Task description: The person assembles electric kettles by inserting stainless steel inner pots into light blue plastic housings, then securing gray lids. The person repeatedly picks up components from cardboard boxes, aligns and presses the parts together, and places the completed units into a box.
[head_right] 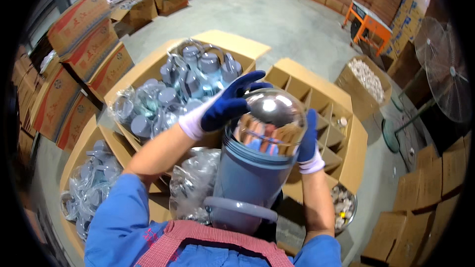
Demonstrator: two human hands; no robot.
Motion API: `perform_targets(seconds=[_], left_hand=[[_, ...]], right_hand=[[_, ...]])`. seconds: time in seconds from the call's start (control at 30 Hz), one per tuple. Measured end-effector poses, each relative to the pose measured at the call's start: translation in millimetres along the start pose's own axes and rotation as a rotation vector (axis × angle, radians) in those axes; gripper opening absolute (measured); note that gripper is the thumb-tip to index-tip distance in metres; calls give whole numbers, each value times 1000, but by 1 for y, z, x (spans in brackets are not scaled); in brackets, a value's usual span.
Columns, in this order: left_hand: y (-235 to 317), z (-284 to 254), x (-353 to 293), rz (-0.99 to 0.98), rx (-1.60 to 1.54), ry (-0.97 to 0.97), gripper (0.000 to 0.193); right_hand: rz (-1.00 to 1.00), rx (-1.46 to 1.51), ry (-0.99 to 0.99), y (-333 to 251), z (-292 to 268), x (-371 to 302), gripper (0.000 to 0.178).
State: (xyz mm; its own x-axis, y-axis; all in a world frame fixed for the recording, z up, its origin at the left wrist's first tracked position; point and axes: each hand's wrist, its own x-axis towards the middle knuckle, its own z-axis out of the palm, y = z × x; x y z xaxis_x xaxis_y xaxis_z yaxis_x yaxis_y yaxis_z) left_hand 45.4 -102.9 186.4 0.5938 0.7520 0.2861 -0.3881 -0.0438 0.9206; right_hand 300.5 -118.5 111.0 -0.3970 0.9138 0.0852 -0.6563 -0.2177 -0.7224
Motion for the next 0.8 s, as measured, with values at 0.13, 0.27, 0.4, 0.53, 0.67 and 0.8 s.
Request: perform_targets(seconds=[0.13, 0.27, 0.4, 0.53, 0.67, 0.8], left_hand=[[-2, -10, 16, -382, 450, -614, 64], [5, 12, 68, -326, 1130, -715, 49], [-94, -95, 91, -277, -85, 48, 36], [-295, -199, 63, -727, 1486, 430, 62], [-273, -160, 72, 64, 432, 648, 67], [-110, -85, 76, 333, 142, 405, 77]], right_hand=[[104, 82, -47, 26, 33, -10, 96], [17, -26, 132, 30, -13, 3, 92], [-61, -303, 746, 66, -130, 74, 87], [72, -148, 528, 139, -178, 141, 69], [-268, -122, 620, 105, -151, 136, 55], [-319, 64, 352, 20, -60, 93, 51]])
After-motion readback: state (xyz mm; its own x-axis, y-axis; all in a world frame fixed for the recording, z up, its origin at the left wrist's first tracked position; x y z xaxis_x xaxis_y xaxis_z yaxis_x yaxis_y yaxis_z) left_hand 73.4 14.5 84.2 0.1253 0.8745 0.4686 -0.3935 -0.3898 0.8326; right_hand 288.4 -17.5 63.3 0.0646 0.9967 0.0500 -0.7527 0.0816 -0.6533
